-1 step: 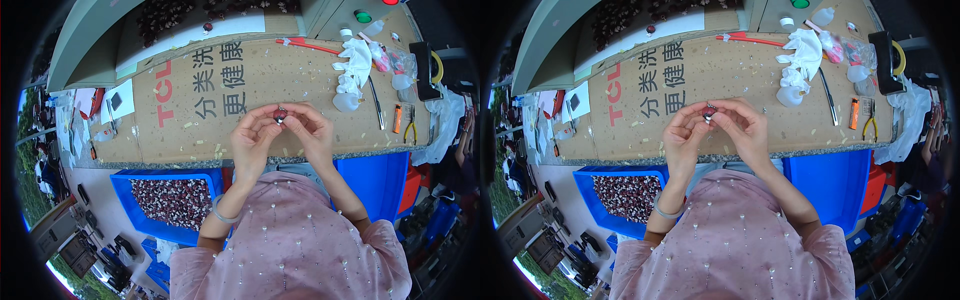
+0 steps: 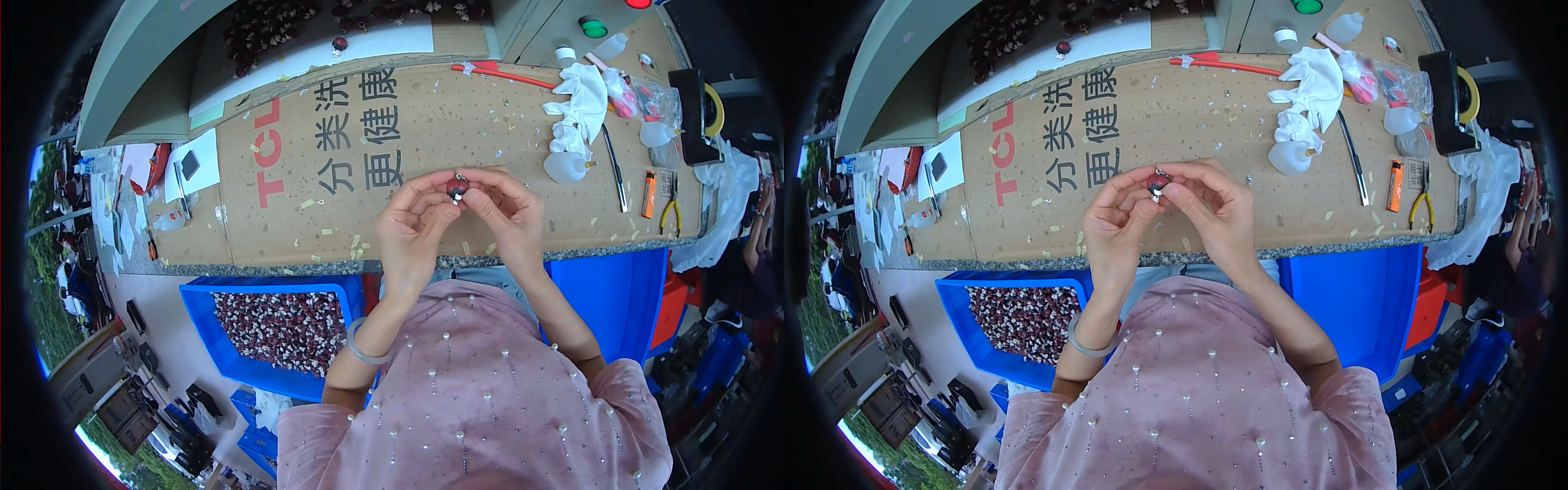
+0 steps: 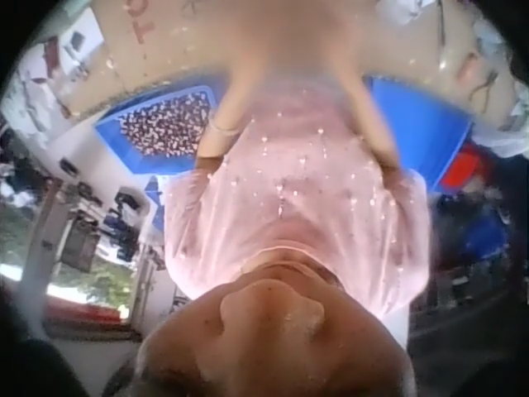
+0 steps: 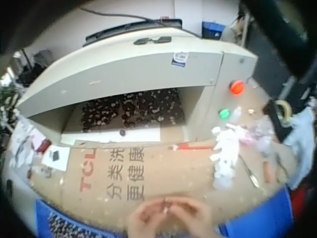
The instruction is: The person assembles small electronic or mechanical components by hand, joining them with glue from a glue bottle.
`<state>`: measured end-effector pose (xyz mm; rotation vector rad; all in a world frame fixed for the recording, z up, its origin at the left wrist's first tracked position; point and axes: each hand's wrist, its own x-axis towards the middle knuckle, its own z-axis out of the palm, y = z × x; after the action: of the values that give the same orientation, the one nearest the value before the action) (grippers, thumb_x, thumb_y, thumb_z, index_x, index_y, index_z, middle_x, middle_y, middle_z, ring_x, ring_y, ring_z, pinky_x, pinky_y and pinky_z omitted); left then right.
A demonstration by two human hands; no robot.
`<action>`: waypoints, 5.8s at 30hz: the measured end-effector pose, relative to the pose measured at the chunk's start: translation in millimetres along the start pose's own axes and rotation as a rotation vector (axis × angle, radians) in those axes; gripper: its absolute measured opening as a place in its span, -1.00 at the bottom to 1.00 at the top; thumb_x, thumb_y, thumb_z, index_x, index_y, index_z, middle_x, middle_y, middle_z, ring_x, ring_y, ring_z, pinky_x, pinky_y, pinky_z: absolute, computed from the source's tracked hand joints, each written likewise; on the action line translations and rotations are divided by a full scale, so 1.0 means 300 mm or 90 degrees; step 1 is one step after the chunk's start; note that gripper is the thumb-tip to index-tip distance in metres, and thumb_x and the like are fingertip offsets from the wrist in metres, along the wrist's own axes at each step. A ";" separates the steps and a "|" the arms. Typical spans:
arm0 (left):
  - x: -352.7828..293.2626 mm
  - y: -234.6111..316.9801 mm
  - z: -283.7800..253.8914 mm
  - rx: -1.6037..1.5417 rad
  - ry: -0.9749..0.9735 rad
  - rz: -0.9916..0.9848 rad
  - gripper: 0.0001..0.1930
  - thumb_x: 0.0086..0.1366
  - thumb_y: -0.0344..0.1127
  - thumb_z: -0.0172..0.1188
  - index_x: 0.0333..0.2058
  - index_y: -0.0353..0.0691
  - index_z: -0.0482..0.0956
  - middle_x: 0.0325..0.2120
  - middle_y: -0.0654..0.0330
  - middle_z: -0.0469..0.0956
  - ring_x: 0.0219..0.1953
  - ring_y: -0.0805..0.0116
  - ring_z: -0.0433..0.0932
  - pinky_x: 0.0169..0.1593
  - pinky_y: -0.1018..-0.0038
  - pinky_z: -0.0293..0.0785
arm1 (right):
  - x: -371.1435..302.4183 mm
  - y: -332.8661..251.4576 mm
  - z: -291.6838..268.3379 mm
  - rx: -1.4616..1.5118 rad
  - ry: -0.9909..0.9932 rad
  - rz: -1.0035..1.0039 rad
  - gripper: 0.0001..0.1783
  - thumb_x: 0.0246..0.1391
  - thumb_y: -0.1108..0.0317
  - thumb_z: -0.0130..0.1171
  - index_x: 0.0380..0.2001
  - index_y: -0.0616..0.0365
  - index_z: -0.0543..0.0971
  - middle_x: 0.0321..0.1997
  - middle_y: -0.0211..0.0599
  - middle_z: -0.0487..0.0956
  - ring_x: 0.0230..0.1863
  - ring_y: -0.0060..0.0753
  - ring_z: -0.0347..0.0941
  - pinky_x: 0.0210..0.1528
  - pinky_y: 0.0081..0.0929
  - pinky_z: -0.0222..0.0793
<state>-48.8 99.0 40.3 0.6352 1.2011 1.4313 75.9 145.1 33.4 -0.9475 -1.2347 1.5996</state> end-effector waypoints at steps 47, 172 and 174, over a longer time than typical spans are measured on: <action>-0.003 -0.002 -0.030 -0.225 -0.180 -0.133 -0.72 0.30 -0.46 -0.06 -0.03 -0.44 0.34 -0.08 0.01 0.44 -0.03 0.19 0.46 0.10 0.42 0.33 | -0.040 0.002 -0.210 -0.482 0.379 -0.235 -0.22 -0.20 0.51 0.31 0.13 0.24 0.18 0.13 -0.19 0.27 0.12 -0.36 0.20 0.09 -0.37 0.14; -0.031 0.065 -0.004 0.018 -0.289 -0.174 -0.76 0.39 -0.33 -0.19 -0.06 -0.19 0.00 -0.43 0.21 0.35 -0.43 0.59 0.26 -0.33 0.64 0.25 | -0.107 -0.067 -0.072 -0.236 -0.053 -0.126 -0.60 -0.28 0.45 0.36 -0.24 0.22 0.59 -0.18 -0.20 0.51 -0.14 -0.33 0.44 -0.12 -0.50 0.34; -0.031 0.071 -0.016 0.102 -0.305 -0.172 -0.75 0.38 -0.35 -0.19 -0.07 -0.19 -0.02 -0.39 0.19 0.39 -0.38 0.56 0.32 -0.28 0.62 0.31 | -0.108 -0.043 -0.071 -0.206 -0.080 -0.127 -0.61 -0.28 0.50 0.35 -0.23 0.21 0.60 -0.20 -0.21 0.52 -0.18 -0.38 0.46 -0.14 -0.53 0.37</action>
<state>-59.1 91.5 60.2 0.8352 0.9778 0.8959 108.5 122.6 43.1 -0.8970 -1.6572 1.3438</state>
